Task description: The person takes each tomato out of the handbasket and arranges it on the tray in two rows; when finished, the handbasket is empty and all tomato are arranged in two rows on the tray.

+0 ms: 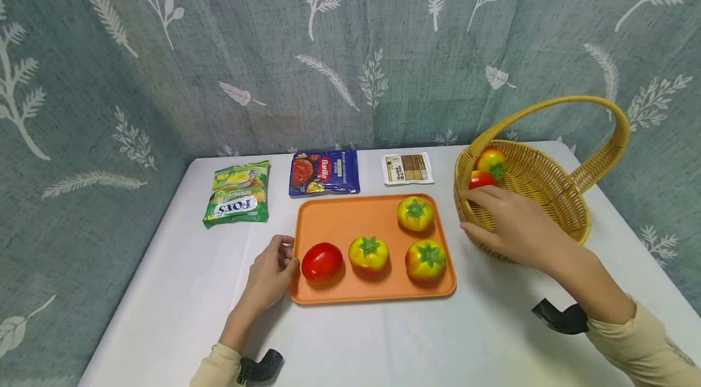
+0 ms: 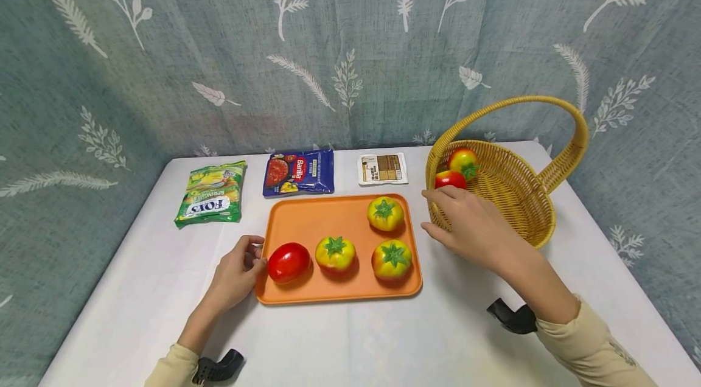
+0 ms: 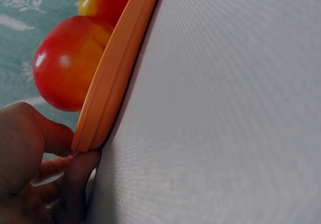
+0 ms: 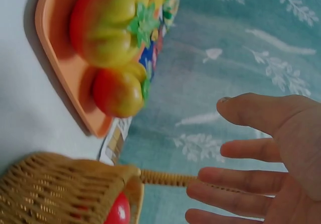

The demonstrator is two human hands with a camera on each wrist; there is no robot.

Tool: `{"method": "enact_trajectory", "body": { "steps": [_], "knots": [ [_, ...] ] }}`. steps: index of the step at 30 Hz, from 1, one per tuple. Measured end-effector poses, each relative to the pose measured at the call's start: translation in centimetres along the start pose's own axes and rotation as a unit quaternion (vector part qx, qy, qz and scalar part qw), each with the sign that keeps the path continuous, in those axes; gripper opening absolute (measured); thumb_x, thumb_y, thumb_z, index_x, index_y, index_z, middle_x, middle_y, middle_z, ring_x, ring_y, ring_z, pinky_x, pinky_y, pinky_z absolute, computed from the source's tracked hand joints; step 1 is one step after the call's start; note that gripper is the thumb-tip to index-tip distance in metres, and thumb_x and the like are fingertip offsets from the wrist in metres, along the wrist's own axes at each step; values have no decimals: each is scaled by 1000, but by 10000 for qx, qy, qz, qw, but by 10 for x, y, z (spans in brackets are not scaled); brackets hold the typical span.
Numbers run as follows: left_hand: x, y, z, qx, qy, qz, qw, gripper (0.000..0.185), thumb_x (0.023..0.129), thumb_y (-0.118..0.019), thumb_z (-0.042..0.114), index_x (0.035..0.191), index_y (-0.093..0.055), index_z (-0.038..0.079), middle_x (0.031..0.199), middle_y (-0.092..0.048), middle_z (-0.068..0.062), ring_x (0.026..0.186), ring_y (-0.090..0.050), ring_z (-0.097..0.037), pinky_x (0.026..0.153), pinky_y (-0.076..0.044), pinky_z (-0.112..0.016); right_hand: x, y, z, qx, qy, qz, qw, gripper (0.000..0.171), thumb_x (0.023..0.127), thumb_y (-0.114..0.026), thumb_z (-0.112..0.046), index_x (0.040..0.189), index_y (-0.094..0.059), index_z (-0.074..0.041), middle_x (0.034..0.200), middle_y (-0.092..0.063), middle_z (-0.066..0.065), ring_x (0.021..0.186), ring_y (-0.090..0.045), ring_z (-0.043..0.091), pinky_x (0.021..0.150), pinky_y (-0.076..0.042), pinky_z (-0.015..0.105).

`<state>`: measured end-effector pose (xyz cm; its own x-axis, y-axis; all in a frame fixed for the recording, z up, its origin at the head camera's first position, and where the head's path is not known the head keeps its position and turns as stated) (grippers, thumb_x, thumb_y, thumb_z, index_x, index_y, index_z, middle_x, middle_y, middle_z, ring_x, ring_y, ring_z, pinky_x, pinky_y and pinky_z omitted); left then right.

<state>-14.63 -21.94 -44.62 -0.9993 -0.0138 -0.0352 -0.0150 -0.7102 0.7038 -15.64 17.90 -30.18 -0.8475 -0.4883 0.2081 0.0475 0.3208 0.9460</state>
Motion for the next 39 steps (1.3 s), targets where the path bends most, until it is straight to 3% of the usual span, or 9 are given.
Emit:
{"method": "enact_trajectory", "body": {
  "steps": [15,22,32,39],
  "knots": [
    [-1,0,-1,-6,47,-18,10000,41,88,-64,7,127,-53,4,94,-56,-4,79,-52,-18,68,-47,-26,0,22,24,-162,54,579,9982,48,83,-81,-21,122,-65,2,107,-68,18,92,-67,36,78,-53,55],
    [-2,0,0,-34,84,-25,10000,41,88,-64,6,127,-52,5,94,-56,-4,79,-52,-18,68,-48,-26,11,28,43,-76,-310,265,9991,49,85,-79,-19,124,-63,5,117,-66,24,106,-63,42,90,-47,60],
    [-1,-1,1,-50,84,-25,9999,41,88,-65,7,127,-52,5,95,-56,-4,80,-52,-18,68,-48,-25,29,24,68,-191,-466,-190,9986,48,91,-73,-25,126,-61,7,115,-67,24,103,-63,42,88,-47,59],
    [-2,-1,1,-12,37,29,10000,39,89,-64,7,126,-53,5,94,-56,-4,80,-53,-17,68,-48,-26,45,16,88,-10,-786,-543,9954,54,92,-71,-24,132,-58,8,121,-63,28,108,-61,45,88,-48,59]
  ]
}}
Point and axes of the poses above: each hand's wrist, its own x-axis towards the middle knuckle, its own y-axis out of the back of the hand, z = x × y, the point moved 6 cm from there along x, towards the middle knuckle
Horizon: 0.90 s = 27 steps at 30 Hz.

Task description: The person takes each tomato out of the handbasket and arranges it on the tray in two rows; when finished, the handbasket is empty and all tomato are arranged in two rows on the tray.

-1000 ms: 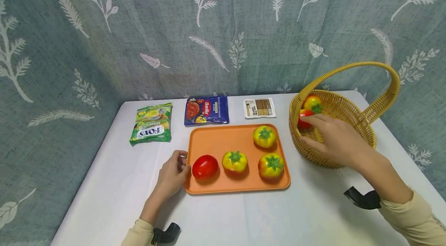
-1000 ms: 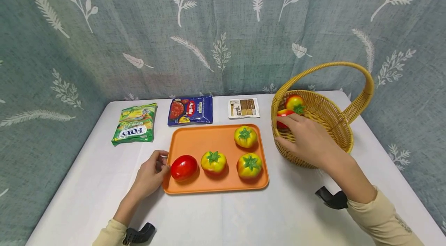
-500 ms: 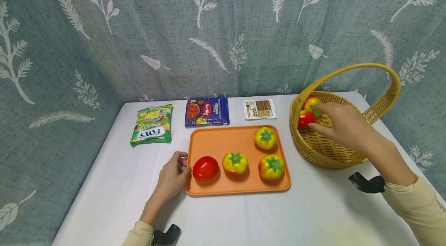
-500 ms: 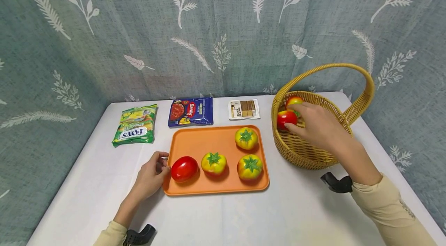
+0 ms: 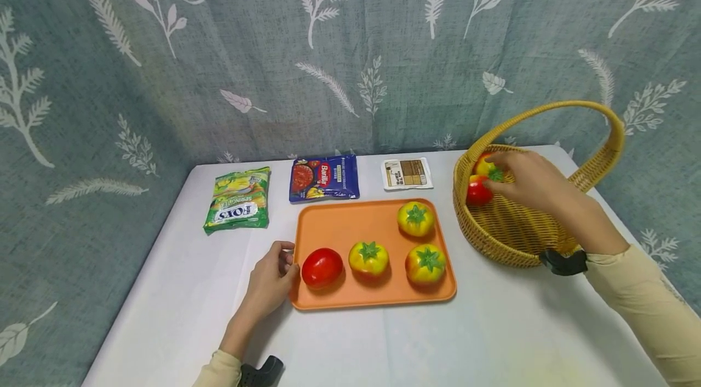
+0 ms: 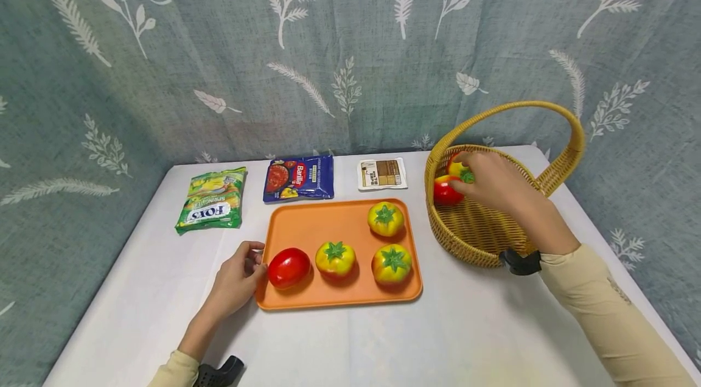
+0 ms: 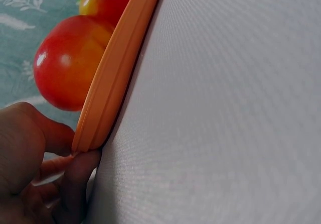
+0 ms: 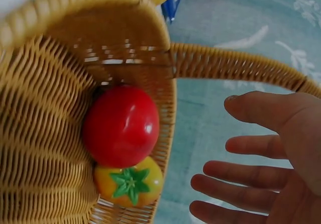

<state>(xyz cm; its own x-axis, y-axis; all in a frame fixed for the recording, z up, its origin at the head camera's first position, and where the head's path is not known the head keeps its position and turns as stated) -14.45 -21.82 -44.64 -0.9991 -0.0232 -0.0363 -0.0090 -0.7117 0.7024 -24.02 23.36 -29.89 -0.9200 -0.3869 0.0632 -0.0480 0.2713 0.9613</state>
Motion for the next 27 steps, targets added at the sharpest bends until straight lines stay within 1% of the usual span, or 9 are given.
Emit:
{"method": "enact_trajectory", "body": {
  "steps": [5,9,12,15,19,22,25,27],
  "knots": [
    [-1,0,-1,1,44,35,10000,39,89,-65,7,126,-53,5,94,-56,-4,80,-53,-17,68,-48,-26,15,-3,7,11,59,-102,9999,49,92,-69,-24,133,-59,0,121,-64,26,108,-62,43,88,-49,59],
    [-1,0,-1,-1,36,45,10000,39,89,-65,7,126,-53,5,94,-56,-4,80,-52,-17,67,-47,-26,22,-7,11,97,-27,-319,9994,47,93,-68,-26,133,-57,-3,121,-63,27,111,-60,44,87,-48,59],
    [-1,0,0,1,-19,70,10000,38,89,-64,7,126,-54,5,94,-56,-3,80,-52,-17,68,-47,-26,26,-12,15,212,-143,-486,9985,46,94,-68,-25,131,-57,-1,122,-62,28,111,-59,45,86,-49,59],
    [0,0,0,0,-31,72,10000,38,89,-64,6,126,-54,5,94,-56,-3,80,-53,-17,69,-47,-27,30,-17,17,235,-148,-511,9983,41,93,-69,-23,124,-59,1,119,-63,27,109,-60,44,85,-49,58],
    [-1,0,-1,-3,-14,82,10000,38,89,-64,6,126,-54,5,94,-57,-3,80,-53,-17,69,-48,-27,35,-20,18,84,-21,-447,9990,37,91,-71,-22,115,-62,4,113,-65,26,104,-62,44,83,-51,56],
    [-1,0,-2,-16,-1,83,10000,39,88,-65,6,125,-54,5,94,-57,-3,80,-53,-17,69,-48,-26,37,-23,17,-67,19,-478,9988,36,90,-73,-23,110,-62,5,108,-65,25,99,-63,42,81,-51,55],
    [-1,0,-2,-35,9,72,10000,39,88,-65,5,125,-54,6,93,-56,-3,80,-53,-17,69,-47,-26,38,-27,17,-159,-53,-587,9981,36,90,-73,-23,109,-61,6,104,-65,23,94,-62,39,78,-51,52],
    [-1,-1,-2,-41,19,59,10000,39,88,-65,5,126,-54,6,93,-56,-3,79,-53,-17,68,-47,-26,39,-29,19,-185,-136,-666,9975,39,90,-74,-22,111,-60,7,101,-64,21,90,-60,36,75,-51,50]
  ]
}}
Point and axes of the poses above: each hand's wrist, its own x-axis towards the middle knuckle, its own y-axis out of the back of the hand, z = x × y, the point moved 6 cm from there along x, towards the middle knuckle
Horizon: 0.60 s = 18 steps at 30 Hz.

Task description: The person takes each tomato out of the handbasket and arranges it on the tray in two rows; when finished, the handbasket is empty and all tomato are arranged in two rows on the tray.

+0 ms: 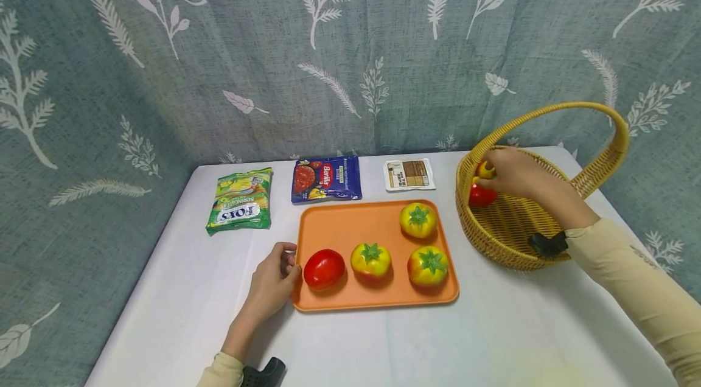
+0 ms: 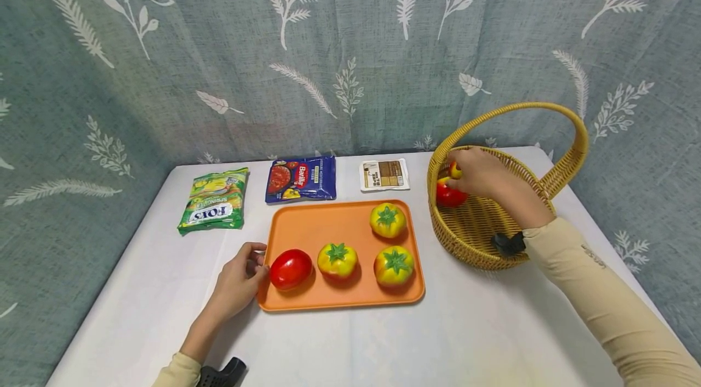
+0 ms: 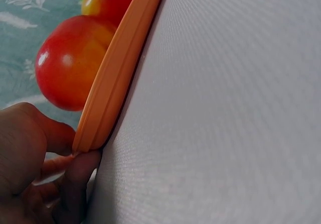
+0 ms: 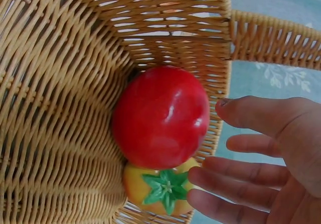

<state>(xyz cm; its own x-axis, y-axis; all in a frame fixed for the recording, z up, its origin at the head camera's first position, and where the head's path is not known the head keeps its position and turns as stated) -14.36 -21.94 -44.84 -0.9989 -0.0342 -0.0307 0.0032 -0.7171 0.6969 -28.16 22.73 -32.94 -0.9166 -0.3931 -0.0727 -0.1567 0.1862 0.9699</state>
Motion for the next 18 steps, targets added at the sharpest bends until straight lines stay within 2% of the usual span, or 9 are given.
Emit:
{"method": "enact_trajectory", "body": {
  "steps": [4,11,18],
  "knots": [
    [-1,0,1,14,-4,-5,10000,40,88,-65,5,126,-54,6,93,-56,-2,79,-52,-17,67,-47,-25,2,-4,3,-31,-152,-152,9998,43,89,-76,-22,115,-59,8,97,-61,17,86,-55,31,73,-48,47],
    [-1,0,1,15,-39,16,10000,39,88,-65,5,125,-54,6,93,-56,-2,79,-52,-16,68,-47,-26,3,-7,7,202,-116,-170,9996,52,82,-82,-23,119,-61,6,106,-65,20,94,-61,35,79,-50,51],
    [-1,0,1,3,22,-1,10000,40,88,-66,7,126,-54,6,93,-56,-2,79,-53,-17,67,-48,-24,-1,-15,8,235,7,-406,9989,58,79,-85,-27,124,-64,2,100,-65,11,85,-58,26,75,-49,46]
  ]
}}
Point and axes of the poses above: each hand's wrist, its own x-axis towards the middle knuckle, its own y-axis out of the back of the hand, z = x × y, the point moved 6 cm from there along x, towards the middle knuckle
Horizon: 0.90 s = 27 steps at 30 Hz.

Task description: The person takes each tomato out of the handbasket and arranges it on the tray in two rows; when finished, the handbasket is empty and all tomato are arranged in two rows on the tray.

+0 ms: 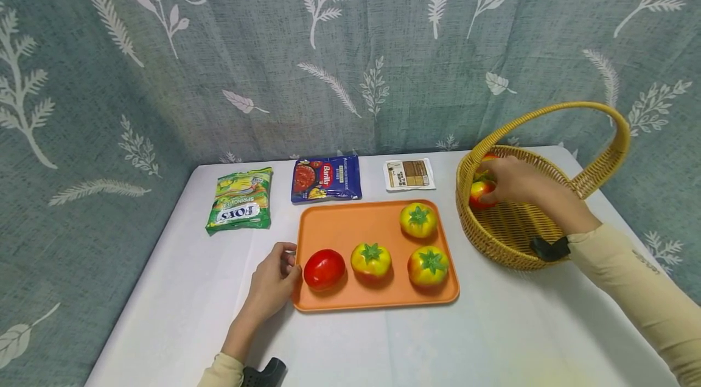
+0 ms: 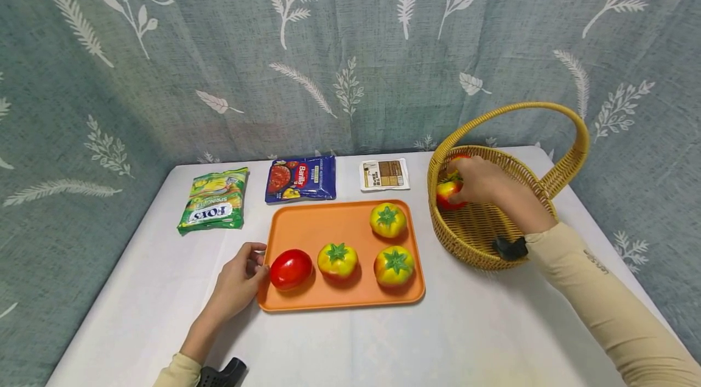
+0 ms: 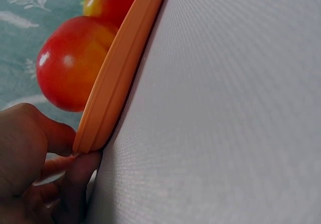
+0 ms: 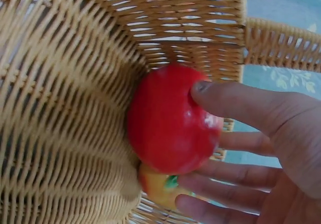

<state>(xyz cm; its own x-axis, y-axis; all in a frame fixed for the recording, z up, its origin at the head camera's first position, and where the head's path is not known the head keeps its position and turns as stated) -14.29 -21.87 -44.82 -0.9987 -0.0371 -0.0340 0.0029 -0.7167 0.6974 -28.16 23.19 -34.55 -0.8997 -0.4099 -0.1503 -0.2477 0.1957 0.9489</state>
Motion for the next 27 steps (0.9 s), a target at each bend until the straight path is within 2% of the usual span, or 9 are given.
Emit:
{"method": "enact_trajectory", "body": {
  "steps": [9,13,19,27],
  "knots": [
    [-1,0,-1,-73,13,-22,10000,41,88,-66,7,127,-54,6,94,-56,-3,80,-53,-17,67,-48,-24,-1,-6,1,-183,63,76,9998,60,72,-88,-27,121,-67,0,107,-68,14,98,-60,33,85,-48,51],
    [0,0,-2,-80,23,-3,10000,41,88,-66,7,127,-54,7,94,-56,-3,80,-53,-17,67,-48,-24,-2,-8,3,-162,5,-99,9998,63,69,-89,-30,120,-67,0,104,-67,13,94,-59,31,82,-49,50],
    [0,-1,-3,-57,37,24,10000,42,87,-67,8,127,-54,7,94,-56,-2,80,-53,-17,68,-49,-23,-5,-16,4,-64,-53,-497,9987,73,69,-90,-33,127,-63,3,104,-64,12,90,-55,28,77,-48,45],
    [0,0,-3,-82,7,44,10000,41,86,-66,8,126,-54,7,94,-56,-2,80,-53,-17,68,-49,-24,-5,-18,5,121,161,-333,9992,73,67,-90,-28,124,-63,9,111,-66,19,98,-58,33,79,-49,46]
  ]
}}
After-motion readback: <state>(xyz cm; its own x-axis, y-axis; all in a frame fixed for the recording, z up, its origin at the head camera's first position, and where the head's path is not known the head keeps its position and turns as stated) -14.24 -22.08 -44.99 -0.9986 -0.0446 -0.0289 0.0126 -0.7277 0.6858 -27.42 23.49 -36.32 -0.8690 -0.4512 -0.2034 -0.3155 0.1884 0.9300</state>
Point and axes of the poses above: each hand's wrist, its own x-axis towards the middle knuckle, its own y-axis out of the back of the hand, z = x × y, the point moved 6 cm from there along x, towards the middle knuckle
